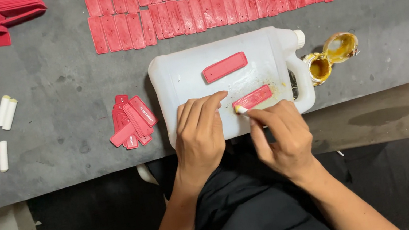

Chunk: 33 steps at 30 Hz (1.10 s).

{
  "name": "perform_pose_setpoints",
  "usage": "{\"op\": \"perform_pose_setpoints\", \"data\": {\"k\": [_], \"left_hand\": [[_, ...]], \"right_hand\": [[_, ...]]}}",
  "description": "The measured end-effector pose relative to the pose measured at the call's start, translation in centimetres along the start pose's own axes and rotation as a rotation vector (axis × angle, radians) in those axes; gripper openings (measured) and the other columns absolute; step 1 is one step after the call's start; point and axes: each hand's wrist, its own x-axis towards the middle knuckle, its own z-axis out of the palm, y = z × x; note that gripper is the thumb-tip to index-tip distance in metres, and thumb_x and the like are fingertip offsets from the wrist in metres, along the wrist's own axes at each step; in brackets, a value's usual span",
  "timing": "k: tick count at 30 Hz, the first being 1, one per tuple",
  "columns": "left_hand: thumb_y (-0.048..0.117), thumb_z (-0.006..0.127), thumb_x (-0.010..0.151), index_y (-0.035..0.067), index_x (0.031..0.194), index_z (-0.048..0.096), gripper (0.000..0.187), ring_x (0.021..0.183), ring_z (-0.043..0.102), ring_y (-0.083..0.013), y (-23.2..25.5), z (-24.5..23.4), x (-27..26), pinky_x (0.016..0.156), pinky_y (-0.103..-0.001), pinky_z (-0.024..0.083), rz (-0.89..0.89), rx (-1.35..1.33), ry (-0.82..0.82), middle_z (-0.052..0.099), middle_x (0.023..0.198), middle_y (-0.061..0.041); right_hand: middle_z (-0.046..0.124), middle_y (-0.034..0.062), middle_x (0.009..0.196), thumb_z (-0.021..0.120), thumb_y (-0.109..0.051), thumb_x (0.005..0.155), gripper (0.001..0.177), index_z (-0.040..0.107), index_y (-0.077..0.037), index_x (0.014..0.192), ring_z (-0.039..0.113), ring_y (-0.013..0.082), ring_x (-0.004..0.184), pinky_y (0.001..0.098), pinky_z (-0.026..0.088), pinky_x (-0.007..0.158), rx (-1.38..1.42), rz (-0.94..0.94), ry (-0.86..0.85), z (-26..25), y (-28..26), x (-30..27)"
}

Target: Applying glue to small red leather pieces using a manual applicator

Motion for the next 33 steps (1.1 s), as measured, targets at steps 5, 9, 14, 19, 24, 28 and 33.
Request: {"op": "perform_pose_setpoints", "data": {"k": [5,9,14,19,24,28,33], "left_hand": [[-0.01,0.046,0.1,-0.002,0.115,0.069,0.028,0.079,0.064,-0.028,-0.3,0.1,-0.3,0.078,-0.04,0.052,-0.016,-0.02,0.005,0.063,0.086,-0.011],[-0.01,0.045,0.101,-0.002,0.115,0.069,0.028,0.078,0.064,-0.0288,0.0,0.0,0.0,0.077,-0.04,0.052,-0.01,-0.021,0.002,0.063,0.085,-0.012],[-0.009,0.045,0.101,-0.001,0.116,0.068,0.029,0.079,0.064,-0.0286,-0.3,0.0,-0.3,0.078,-0.04,0.052,-0.019,-0.031,0.01,0.063,0.086,-0.011],[-0.009,0.045,0.102,-0.002,0.116,0.068,0.029,0.08,0.064,-0.0293,-0.4,0.1,-0.3,0.078,-0.039,0.052,-0.011,-0.029,0.014,0.062,0.086,-0.011],[-0.008,0.045,0.102,-0.002,0.117,0.068,0.029,0.08,0.064,-0.0287,-0.4,0.1,-0.3,0.078,-0.039,0.052,-0.011,-0.038,0.024,0.062,0.086,-0.011],[-0.007,0.044,0.102,-0.002,0.117,0.068,0.029,0.08,0.064,-0.0284,-0.4,0.0,-0.4,0.078,-0.039,0.052,-0.013,-0.03,0.023,0.062,0.086,-0.011],[-0.006,0.043,0.104,-0.002,0.117,0.068,0.029,0.08,0.064,-0.0285,-0.5,0.1,-0.5,0.078,-0.039,0.052,-0.013,-0.037,0.025,0.062,0.085,-0.011]], "right_hand": [[0.064,0.0126,0.076,0.07,0.007,0.094,0.009,0.076,0.005,0.1,0.061,0.028,0.067,0.0399,0.053,0.065,-0.116,0.023,0.053,-0.5,1.5,0.3],[0.066,0.0138,0.075,0.072,0.007,0.09,0.01,0.077,0.003,0.098,0.062,0.0322,0.067,0.0418,0.054,0.065,0.006,0.01,-0.001,-0.1,0.6,0.2],[0.066,0.0137,0.077,0.071,0.007,0.094,0.009,0.076,0.004,0.101,0.062,0.0304,0.069,0.0418,0.053,0.067,-0.094,0.049,0.015,-0.5,1.1,0.6],[0.064,0.0147,0.077,0.073,0.008,0.089,0.009,0.076,0.003,0.096,0.062,0.034,0.069,0.0434,0.054,0.066,-0.001,-0.015,-0.045,-0.3,0.2,0.7],[0.065,0.0145,0.078,0.071,0.008,0.091,0.011,0.076,0.003,0.099,0.063,0.034,0.07,0.0444,0.055,0.067,0.029,-0.019,-0.06,-0.3,0.9,0.9],[0.064,0.0148,0.077,0.071,0.007,0.09,0.009,0.076,0.002,0.095,0.062,0.0343,0.069,0.0443,0.054,0.066,0.041,-0.031,-0.074,-0.6,1.1,1.1],[0.064,0.0143,0.076,0.072,0.008,0.089,0.009,0.076,0.002,0.093,0.061,0.0338,0.068,0.0435,0.054,0.065,0.072,-0.036,-0.089,-0.8,1.1,0.6]]}}
